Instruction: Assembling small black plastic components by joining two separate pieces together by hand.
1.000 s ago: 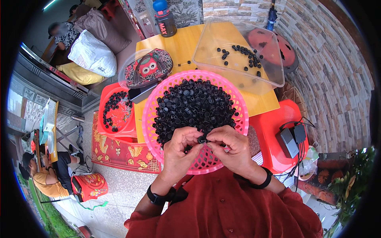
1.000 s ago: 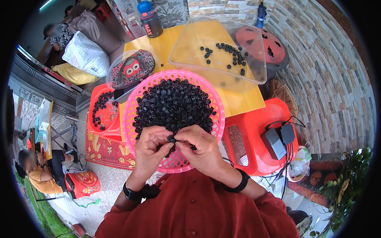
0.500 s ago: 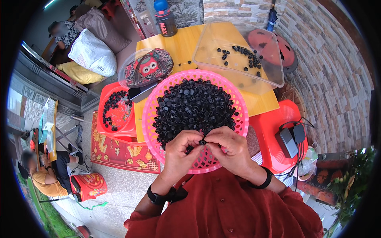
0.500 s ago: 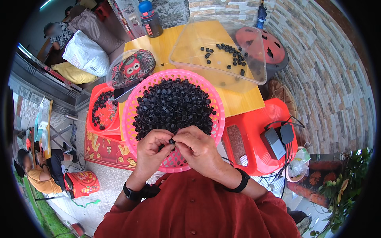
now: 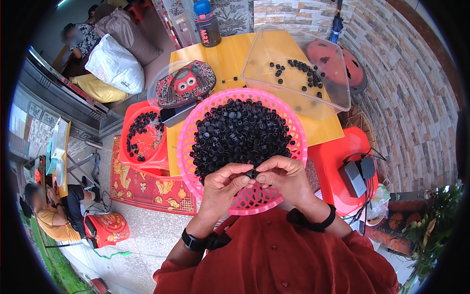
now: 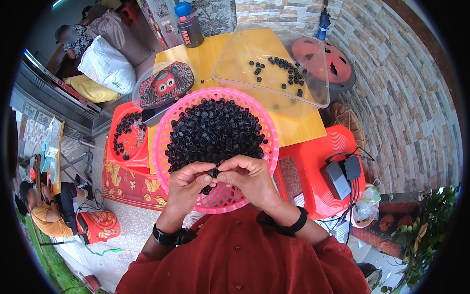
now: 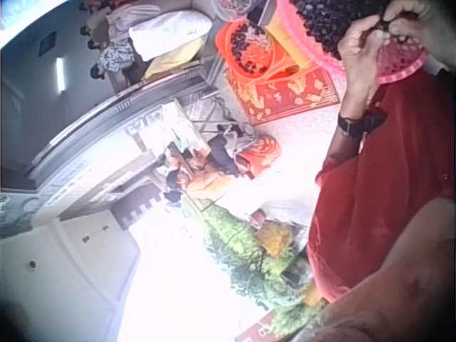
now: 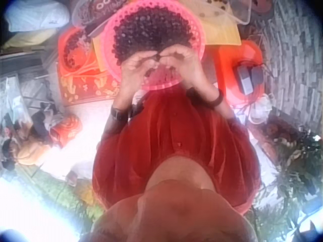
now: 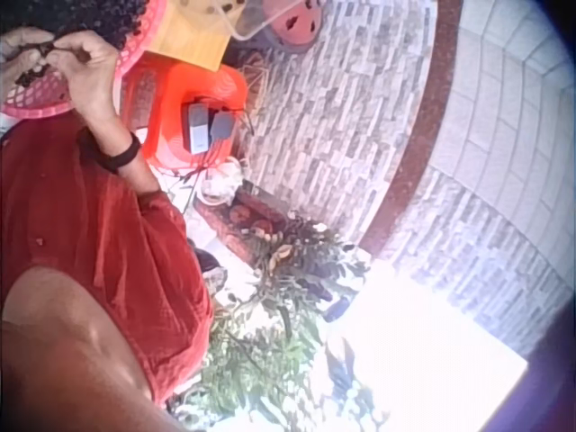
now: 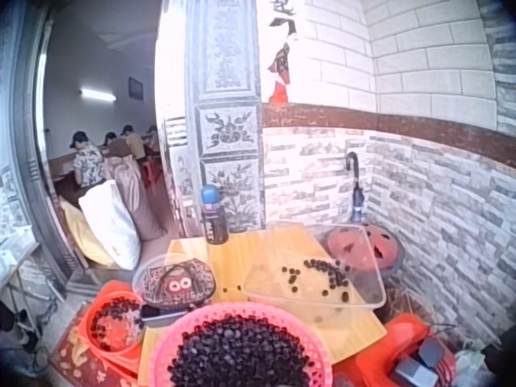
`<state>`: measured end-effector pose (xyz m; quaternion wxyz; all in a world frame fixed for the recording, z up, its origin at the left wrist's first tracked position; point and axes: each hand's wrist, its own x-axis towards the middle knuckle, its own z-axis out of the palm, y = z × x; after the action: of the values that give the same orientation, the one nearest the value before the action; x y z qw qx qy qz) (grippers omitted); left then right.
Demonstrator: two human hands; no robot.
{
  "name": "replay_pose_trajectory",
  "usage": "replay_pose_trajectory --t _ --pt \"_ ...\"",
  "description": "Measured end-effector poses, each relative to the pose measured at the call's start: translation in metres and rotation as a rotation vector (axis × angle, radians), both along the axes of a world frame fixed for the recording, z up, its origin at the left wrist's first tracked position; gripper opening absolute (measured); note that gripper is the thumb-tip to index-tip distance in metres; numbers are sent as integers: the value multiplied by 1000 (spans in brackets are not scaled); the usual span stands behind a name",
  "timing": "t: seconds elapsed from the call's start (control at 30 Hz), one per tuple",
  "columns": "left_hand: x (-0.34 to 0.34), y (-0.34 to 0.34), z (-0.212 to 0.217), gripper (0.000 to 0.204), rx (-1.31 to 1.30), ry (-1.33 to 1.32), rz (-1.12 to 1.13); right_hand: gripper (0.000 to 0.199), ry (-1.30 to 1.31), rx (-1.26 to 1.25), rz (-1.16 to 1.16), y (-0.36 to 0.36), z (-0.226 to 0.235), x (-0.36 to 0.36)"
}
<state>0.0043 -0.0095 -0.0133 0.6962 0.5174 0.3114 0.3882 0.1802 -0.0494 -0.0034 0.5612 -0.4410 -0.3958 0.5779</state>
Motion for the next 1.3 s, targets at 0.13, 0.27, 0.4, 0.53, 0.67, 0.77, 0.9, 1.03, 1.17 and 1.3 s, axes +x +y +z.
replay_pose_trajectory --t 0.13,0.27,0.4,0.53,0.67,0.77,0.9,1.03,1.17,1.3 --pt "0 0 2 24 16 -19 -2 15 54 -72 12 0 1 1" --pt "0 0 3 25 1 -25 -4 15 88 -74 6 0 1 1" --pt "-1 0 1 25 -32 -30 -10 15 38 -40 21 -1 3 1" --pt "-1 0 1 25 -14 -45 -15 13 94 -15 -50 -3 5 -7" --pt "0 -1 -1 26 -20 -58 -14 13 -43 111 -84 -4 -1 -9" --pt "-1 -2 -4 25 -7 -80 11 13 -46 164 -64 -3 -1 -12" --pt "-4 -2 -6 24 -36 -54 3 14 -125 144 -38 -3 1 -9" --pt "-4 -4 -1 23 7 57 23 14 122 -9 46 -1 -2 -5" --pt "-2 -5 -4 21 173 126 99 15 177 -72 51 -1 -8 -5" --pt "-1 -2 -5 21 366 177 141 12 215 -169 81 -1 -4 -4"
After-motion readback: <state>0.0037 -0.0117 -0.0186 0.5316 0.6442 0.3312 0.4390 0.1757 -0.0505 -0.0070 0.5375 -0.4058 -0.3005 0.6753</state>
